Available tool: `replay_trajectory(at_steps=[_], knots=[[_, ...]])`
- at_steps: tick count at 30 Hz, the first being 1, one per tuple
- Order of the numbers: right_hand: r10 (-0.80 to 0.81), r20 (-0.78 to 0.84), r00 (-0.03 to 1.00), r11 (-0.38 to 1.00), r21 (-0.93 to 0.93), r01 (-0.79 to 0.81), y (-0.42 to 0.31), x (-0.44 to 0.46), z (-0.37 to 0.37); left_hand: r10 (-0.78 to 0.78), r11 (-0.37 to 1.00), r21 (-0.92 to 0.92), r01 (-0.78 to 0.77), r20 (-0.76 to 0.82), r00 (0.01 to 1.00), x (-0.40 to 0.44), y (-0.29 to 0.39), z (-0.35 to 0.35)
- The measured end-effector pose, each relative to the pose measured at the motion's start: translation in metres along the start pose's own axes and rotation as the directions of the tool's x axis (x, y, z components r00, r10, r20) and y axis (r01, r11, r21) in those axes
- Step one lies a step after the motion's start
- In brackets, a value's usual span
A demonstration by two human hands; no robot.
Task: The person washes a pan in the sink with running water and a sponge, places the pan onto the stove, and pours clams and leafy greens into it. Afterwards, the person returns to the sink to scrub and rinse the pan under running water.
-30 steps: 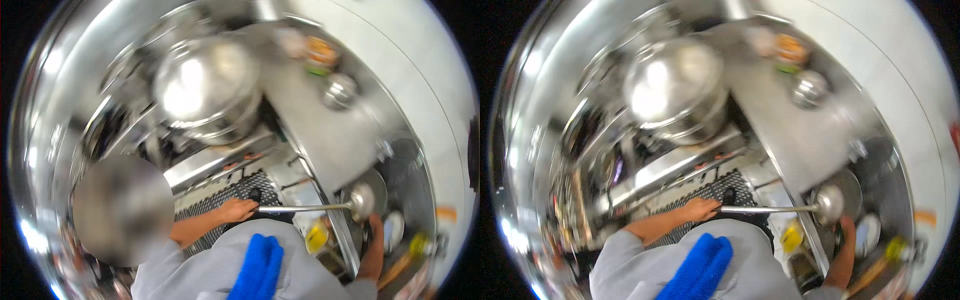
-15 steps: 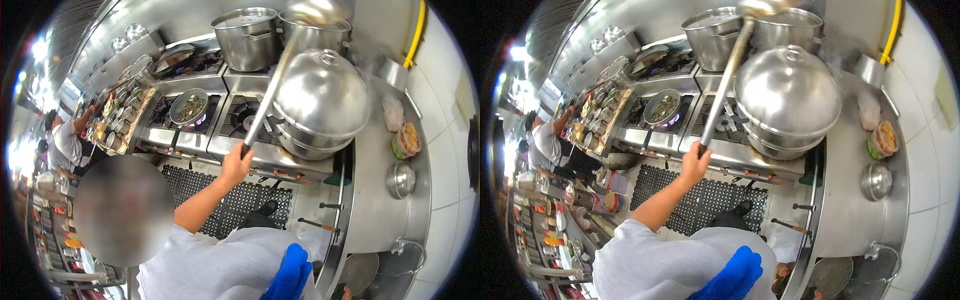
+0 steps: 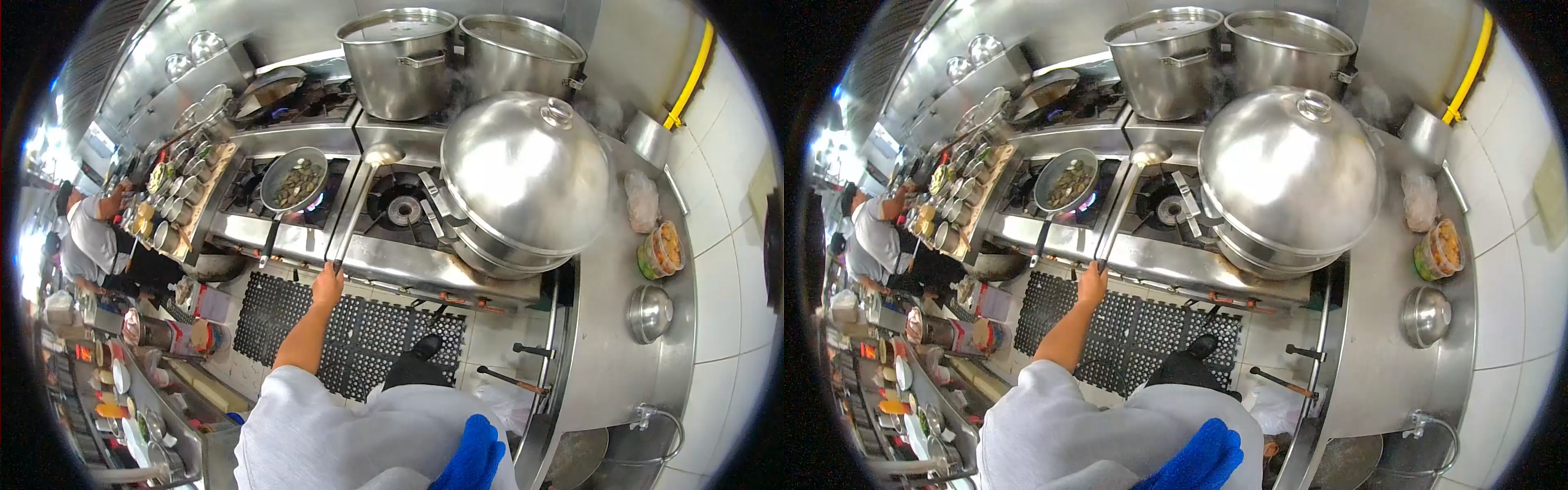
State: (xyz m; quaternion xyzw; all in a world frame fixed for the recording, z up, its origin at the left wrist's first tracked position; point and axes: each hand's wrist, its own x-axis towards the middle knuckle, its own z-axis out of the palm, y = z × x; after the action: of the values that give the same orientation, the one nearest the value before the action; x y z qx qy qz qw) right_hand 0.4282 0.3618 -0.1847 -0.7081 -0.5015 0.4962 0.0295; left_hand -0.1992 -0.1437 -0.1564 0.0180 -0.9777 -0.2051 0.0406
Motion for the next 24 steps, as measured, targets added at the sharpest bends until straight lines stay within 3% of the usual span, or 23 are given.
replay_trajectory(at_steps=[4, 7, 8, 9, 10, 11, 12, 13, 14, 15, 16, 17, 19, 21, 22, 23, 24], knots=[[0.028, -0.060, 0.998, 0.995, -0.095, -0.034, 0.013, -0.008, -0.021, -0.051, 0.997, 0.057, 0.045, 0.120, 0.991, 0.035, -0.016, 0.040], [0.019, -0.083, 0.996, 0.975, -0.219, -0.036, 0.033, -0.016, -0.060, -0.143, 0.990, 0.017, 0.142, 0.112, 0.983, 0.049, -0.008, 0.055], [-0.005, -0.069, 0.998, 0.956, -0.292, -0.016, 0.046, -0.024, -0.075, -0.061, 0.996, 0.073, 0.055, 0.089, 0.994, 0.055, -0.021, 0.069], [-0.081, -0.019, 0.997, 0.898, -0.436, 0.064, 0.067, -0.020, -0.101, -0.167, 0.951, 0.287, 0.116, 0.158, 0.973, 0.065, -0.020, 0.072], [-0.156, 0.036, 0.987, 0.803, -0.577, 0.148, 0.088, -0.023, -0.121, -0.019, 0.580, 0.786, -0.215, 0.276, 0.961, 0.070, -0.059, 0.103], [-0.209, 0.051, 0.977, 0.733, -0.653, 0.191, 0.109, -0.036, -0.133, -0.183, 0.876, 0.480, 0.051, 0.232, 0.955, 0.068, -0.036, 0.082], [-0.185, 0.020, 0.983, 0.639, -0.757, 0.136, 0.082, -0.061, -0.120, -0.156, 0.929, 0.364, 0.064, 0.229, 0.961, 0.089, -0.067, 0.095], [-0.059, -0.119, 0.991, 0.740, -0.672, -0.036, 0.029, -0.098, -0.099, -0.130, 0.968, 0.240, 0.074, 0.227, 0.965, 0.107, -0.095, 0.107], [-0.403, -0.074, 0.912, 0.639, -0.736, 0.223, 0.066, -0.074, -0.110, -0.103, 0.990, 0.113, 0.079, 0.224, 0.969, 0.118, -0.114, 0.115], [-0.358, -0.165, 0.919, 0.737, -0.654, 0.170, 0.045, -0.086, -0.104, -0.071, 0.997, 0.038, 0.065, 0.203, 0.977, 0.100, -0.095, 0.105], [-0.352, -0.193, 0.916, 0.774, -0.610, 0.169, 0.067, -0.069, -0.109, -0.018, 0.976, 0.212, -0.042, 0.274, 0.961, 0.106, -0.097, 0.099], [-0.303, -0.256, 0.918, 0.796, -0.598, 0.096, 0.072, -0.066, -0.110, 0.081, 0.965, 0.217, -0.150, 0.299, 0.951, 0.108, -0.099, 0.099], [0.045, -0.366, 0.930, 0.874, -0.437, -0.214, 0.076, -0.066, -0.112, 0.025, 0.947, 0.287, -0.144, 0.381, 0.924, 0.105, -0.088, 0.085], [-0.013, -0.458, 0.889, 0.837, -0.491, -0.241, 0.087, -0.070, -0.108, 0.021, 0.905, 0.371, -0.207, 0.449, 0.893, 0.113, -0.082, 0.081], [-0.093, -0.530, 0.843, 0.787, -0.558, -0.264, 0.098, -0.070, -0.109, -0.001, 0.950, 0.287, -0.126, 0.408, 0.913, 0.108, -0.078, 0.079], [-0.077, -0.529, 0.845, 0.794, -0.545, -0.269, 0.107, -0.065, -0.111, 0.012, 0.945, 0.293, -0.142, 0.405, 0.914, 0.107, -0.073, 0.076], [0.066, -0.404, 0.912, 0.741, -0.593, -0.316, 0.129, -0.051, -0.112, 0.181, 0.836, 0.372, -0.403, 0.507, 0.843, 0.101, -0.065, 0.066]])
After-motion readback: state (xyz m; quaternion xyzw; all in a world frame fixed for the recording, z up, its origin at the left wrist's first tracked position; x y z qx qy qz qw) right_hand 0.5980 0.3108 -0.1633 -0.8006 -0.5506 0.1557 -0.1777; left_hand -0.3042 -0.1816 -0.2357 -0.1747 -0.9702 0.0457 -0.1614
